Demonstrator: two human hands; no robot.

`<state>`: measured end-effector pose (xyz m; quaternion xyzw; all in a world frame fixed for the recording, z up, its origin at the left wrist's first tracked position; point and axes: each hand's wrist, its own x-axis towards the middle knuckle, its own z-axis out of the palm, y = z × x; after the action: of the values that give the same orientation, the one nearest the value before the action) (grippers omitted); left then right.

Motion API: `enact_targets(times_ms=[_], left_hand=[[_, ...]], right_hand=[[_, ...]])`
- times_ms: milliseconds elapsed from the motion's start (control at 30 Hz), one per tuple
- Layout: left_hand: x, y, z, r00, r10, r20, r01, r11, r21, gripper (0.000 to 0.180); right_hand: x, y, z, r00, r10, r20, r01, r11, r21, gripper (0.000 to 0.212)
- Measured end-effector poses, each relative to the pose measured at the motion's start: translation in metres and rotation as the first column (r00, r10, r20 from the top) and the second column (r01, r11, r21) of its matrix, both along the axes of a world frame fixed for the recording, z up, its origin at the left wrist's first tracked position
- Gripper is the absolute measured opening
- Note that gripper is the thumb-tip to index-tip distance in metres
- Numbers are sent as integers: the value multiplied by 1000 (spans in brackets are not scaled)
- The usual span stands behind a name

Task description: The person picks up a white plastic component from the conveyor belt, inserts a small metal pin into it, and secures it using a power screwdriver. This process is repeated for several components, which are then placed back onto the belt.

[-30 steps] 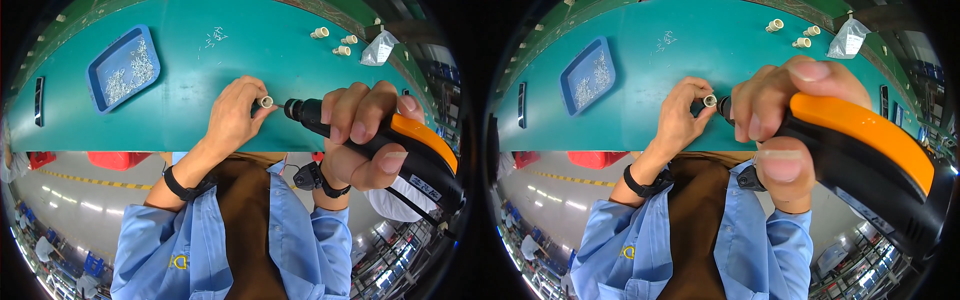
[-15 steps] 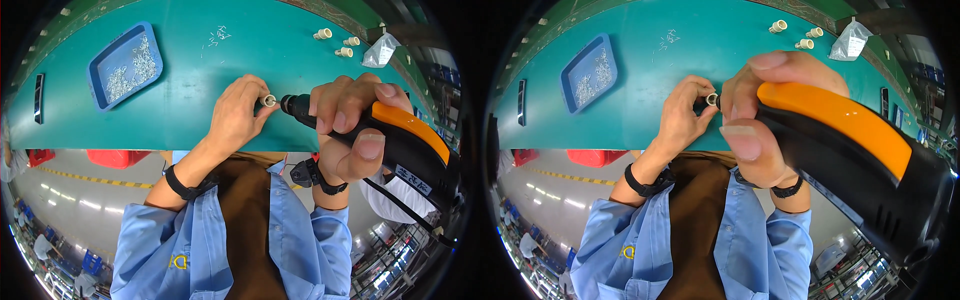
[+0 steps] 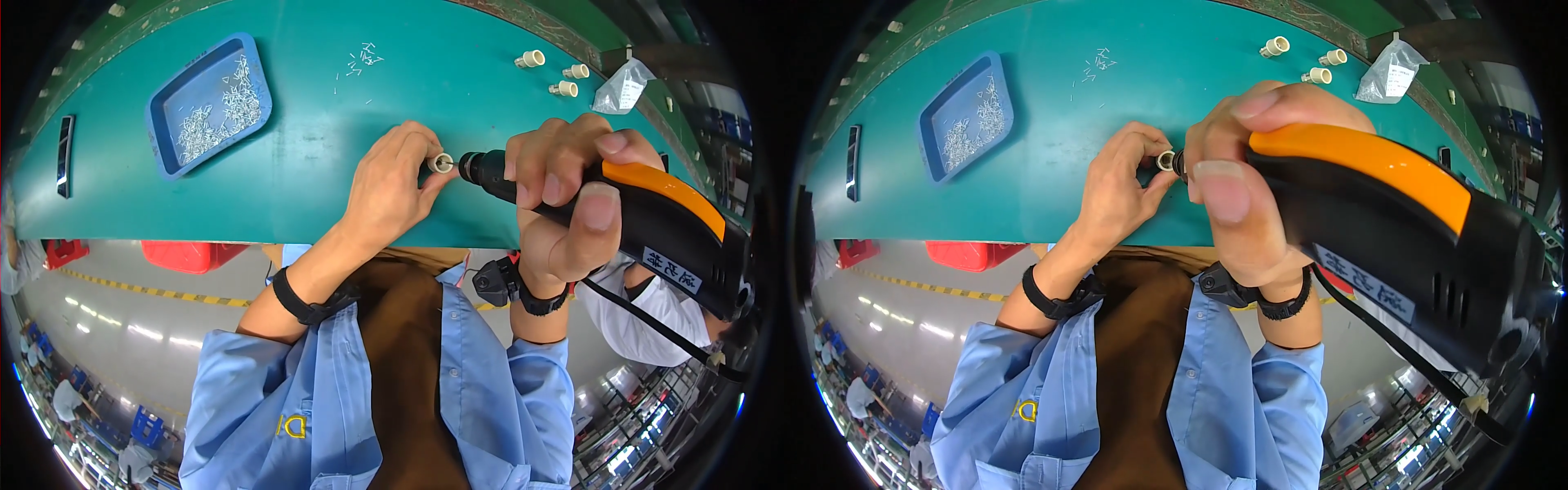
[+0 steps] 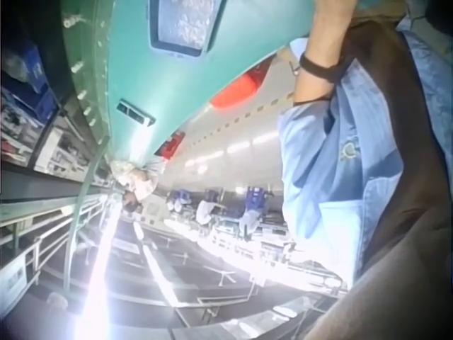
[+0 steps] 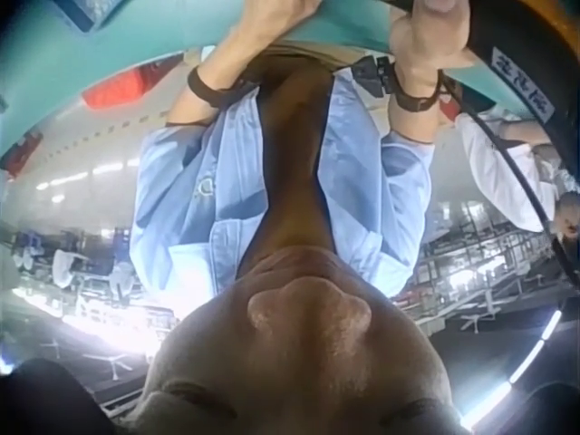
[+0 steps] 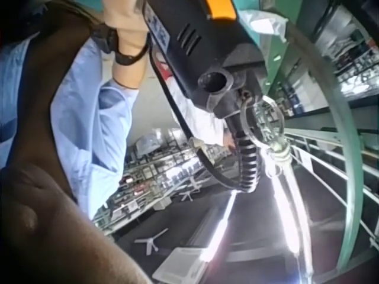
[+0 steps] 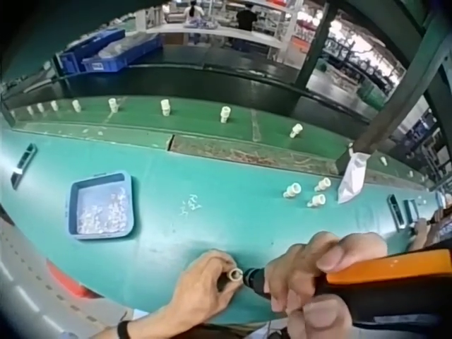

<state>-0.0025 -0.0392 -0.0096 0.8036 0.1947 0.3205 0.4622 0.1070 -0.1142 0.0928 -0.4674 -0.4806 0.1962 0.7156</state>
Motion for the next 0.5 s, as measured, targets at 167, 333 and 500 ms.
enact_targets(times_ms=[167, 333, 500], left_hand=[[-1, 3, 2, 1000, -4, -23, 5, 1000, 17, 26], [1, 6, 7, 999, -11, -36, 12, 1000, 16, 26], [-1, 5, 4, 1000, 17, 3, -17, 998, 55, 25]], right_hand=[[-5, 6, -1, 998, -39, 53, 40, 999, -22, 28], [-5, 10, -4, 987, -130, 94, 134, 991, -30, 25], [4, -1, -1, 948, -210, 240, 236, 968, -83, 29]])
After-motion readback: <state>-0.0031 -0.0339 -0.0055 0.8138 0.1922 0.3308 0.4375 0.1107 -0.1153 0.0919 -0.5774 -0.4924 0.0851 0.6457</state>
